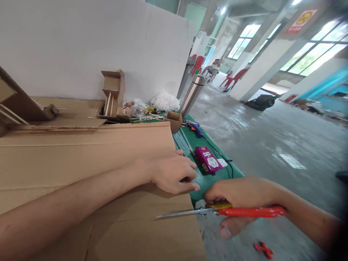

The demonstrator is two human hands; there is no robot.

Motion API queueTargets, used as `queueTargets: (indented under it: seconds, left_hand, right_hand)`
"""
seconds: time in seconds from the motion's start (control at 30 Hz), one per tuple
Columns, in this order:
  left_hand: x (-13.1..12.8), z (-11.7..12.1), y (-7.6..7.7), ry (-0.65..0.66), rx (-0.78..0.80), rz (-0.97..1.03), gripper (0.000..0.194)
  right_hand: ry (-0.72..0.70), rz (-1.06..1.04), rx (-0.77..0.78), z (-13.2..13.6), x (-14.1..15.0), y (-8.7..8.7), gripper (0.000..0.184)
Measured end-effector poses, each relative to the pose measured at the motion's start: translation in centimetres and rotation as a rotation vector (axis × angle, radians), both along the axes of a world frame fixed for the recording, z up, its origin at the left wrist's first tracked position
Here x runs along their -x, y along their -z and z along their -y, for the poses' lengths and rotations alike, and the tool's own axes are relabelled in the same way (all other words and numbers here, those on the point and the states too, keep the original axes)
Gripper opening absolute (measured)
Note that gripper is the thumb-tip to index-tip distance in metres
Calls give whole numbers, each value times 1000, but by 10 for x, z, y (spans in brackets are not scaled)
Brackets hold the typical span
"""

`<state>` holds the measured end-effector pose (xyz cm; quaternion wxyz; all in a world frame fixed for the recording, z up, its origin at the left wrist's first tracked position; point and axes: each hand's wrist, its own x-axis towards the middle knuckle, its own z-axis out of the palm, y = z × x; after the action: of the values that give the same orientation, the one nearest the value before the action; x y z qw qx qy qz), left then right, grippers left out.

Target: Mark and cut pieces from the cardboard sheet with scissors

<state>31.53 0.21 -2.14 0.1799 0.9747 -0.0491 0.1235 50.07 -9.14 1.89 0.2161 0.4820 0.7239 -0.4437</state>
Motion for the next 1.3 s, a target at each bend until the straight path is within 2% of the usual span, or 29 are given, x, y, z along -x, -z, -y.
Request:
queueTargets:
  seconds: [0.23, 0.67, 1.07, 1.3]
  left_hand:
    - [0, 0, -1, -7, -5, -9, 36]
    - [0, 0, 1, -2, 4, 11, 37]
    - [0, 1, 1, 6, 6, 18, 36]
    - [0, 2, 0, 4, -6, 16, 36]
  right_hand:
    - [18, 49, 96, -1, -5, 8, 43]
    - [62, 28, 143, -3, -4, 10, 40]
    - [67, -29, 117, 0, -2, 6, 43]
    - [84, 47, 149, 0, 1, 4, 42]
